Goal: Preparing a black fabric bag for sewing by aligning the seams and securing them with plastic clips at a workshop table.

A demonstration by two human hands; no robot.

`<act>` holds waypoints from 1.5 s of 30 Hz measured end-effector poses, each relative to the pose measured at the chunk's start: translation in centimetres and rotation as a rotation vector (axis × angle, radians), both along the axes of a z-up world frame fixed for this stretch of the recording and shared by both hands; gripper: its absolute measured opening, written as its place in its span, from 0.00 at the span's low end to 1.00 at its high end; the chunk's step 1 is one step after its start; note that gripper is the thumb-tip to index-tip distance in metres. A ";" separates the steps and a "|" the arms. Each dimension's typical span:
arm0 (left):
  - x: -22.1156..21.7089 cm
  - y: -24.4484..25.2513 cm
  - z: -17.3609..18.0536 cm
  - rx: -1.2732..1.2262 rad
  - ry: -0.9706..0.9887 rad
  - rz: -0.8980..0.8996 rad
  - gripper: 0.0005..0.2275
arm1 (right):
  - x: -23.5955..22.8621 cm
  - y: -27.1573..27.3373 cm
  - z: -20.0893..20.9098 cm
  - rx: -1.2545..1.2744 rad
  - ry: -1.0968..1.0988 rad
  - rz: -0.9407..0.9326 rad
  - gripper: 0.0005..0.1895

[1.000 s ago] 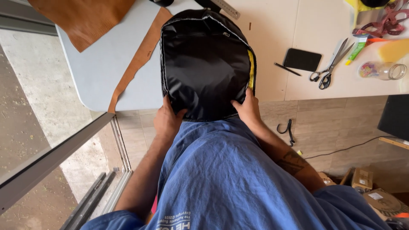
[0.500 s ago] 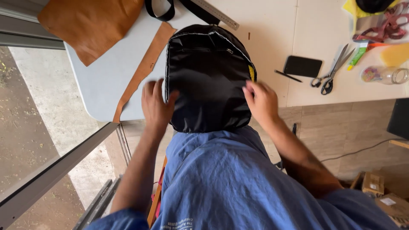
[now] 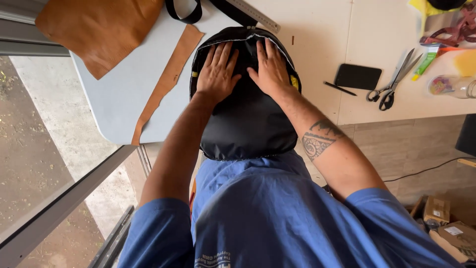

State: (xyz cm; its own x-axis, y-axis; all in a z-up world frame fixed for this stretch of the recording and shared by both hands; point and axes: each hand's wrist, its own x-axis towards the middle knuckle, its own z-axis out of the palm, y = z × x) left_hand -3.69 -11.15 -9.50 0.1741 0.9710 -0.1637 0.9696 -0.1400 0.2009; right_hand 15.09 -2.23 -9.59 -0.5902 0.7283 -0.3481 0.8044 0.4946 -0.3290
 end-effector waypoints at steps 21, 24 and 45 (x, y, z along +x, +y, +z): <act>-0.4 5.5 2.5 -0.252 -0.014 0.058 0.58 | 1.0 1.0 3.4 -0.145 0.159 -0.078 0.62; -0.8 3.0 3.8 -0.079 -0.279 0.097 0.36 | 2.7 -0.5 5.0 -0.021 0.225 -0.052 0.42; 2.9 -6.0 8.4 0.645 -0.605 0.251 0.06 | 5.5 -2.5 6.8 0.385 0.631 0.345 0.07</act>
